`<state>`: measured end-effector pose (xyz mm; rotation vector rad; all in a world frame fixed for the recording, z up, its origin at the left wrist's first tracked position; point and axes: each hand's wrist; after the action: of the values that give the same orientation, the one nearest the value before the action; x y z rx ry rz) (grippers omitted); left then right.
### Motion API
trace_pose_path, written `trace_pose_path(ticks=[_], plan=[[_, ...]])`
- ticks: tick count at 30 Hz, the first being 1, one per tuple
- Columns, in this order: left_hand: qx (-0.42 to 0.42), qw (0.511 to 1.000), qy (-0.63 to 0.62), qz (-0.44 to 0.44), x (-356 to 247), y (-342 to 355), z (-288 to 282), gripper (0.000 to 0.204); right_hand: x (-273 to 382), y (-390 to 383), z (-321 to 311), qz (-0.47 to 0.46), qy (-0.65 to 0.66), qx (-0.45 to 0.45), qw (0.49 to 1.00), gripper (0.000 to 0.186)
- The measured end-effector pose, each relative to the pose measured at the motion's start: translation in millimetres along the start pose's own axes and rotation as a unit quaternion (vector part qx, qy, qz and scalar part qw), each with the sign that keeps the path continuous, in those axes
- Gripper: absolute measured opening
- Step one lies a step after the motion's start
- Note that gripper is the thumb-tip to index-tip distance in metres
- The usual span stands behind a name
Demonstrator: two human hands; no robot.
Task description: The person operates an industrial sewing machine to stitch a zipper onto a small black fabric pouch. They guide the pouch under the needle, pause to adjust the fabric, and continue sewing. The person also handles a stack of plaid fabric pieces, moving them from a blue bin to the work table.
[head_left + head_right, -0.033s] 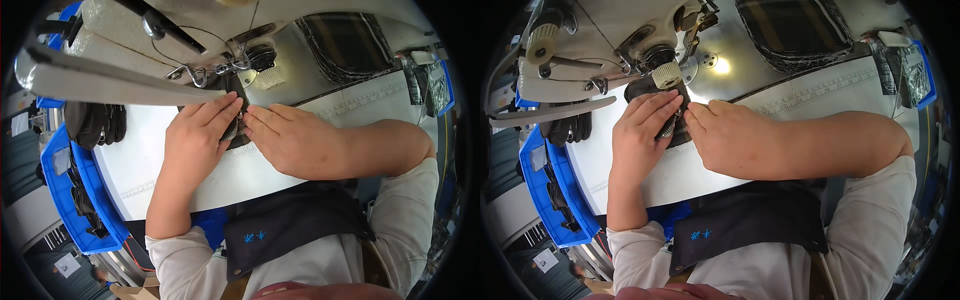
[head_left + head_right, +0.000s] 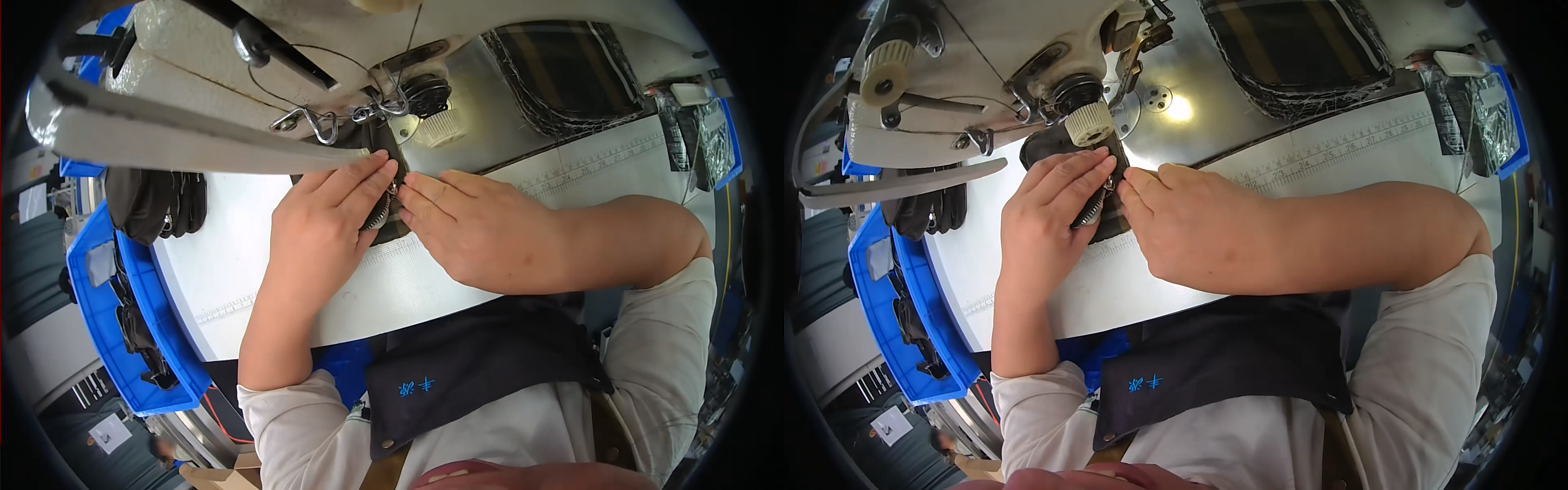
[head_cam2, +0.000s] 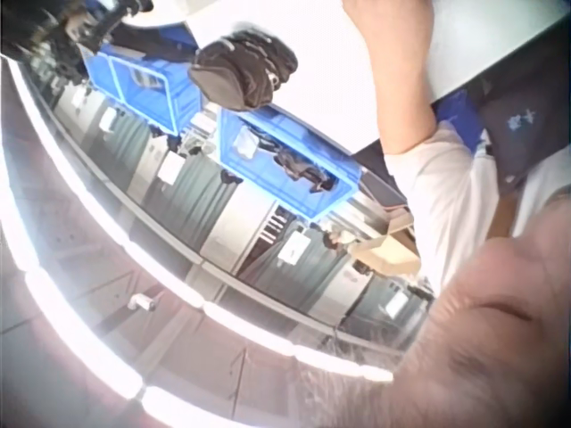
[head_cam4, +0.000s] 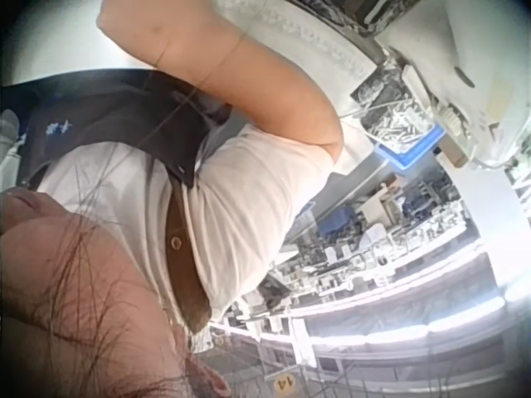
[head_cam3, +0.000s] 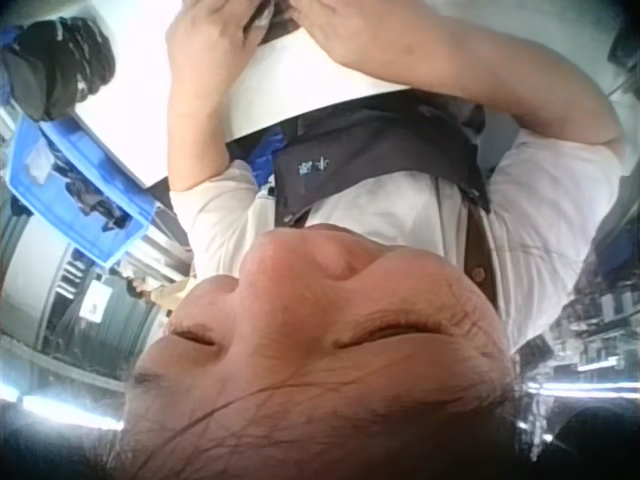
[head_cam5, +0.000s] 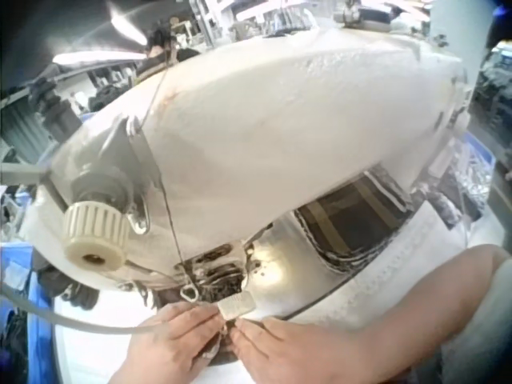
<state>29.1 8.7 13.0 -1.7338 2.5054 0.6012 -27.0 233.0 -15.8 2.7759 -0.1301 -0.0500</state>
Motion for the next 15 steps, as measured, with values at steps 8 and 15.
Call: trace_pose_path(ticks=[8,15], plan=[[0.004,1.0,0.002,-0.001,-6.7,2.2,-1.7,0.06,-7.7,0.7,-6.9,-0.011,0.023,0.026,0.999,0.036],[-0.002,1.0,-0.021,-0.018,-7.2,-0.7,-3.4,0.057,-13.9,4.4,-12.6,-0.016,0.052,0.031,0.998,0.036]])
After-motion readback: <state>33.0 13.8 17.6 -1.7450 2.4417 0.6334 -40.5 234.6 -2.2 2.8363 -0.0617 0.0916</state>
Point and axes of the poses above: each hand's wrist, its own y-axis towards the middle knuckle, its own z-axis out of the palm, x = y × z, and after that the axes turned 6 degrees about -x, right-handed
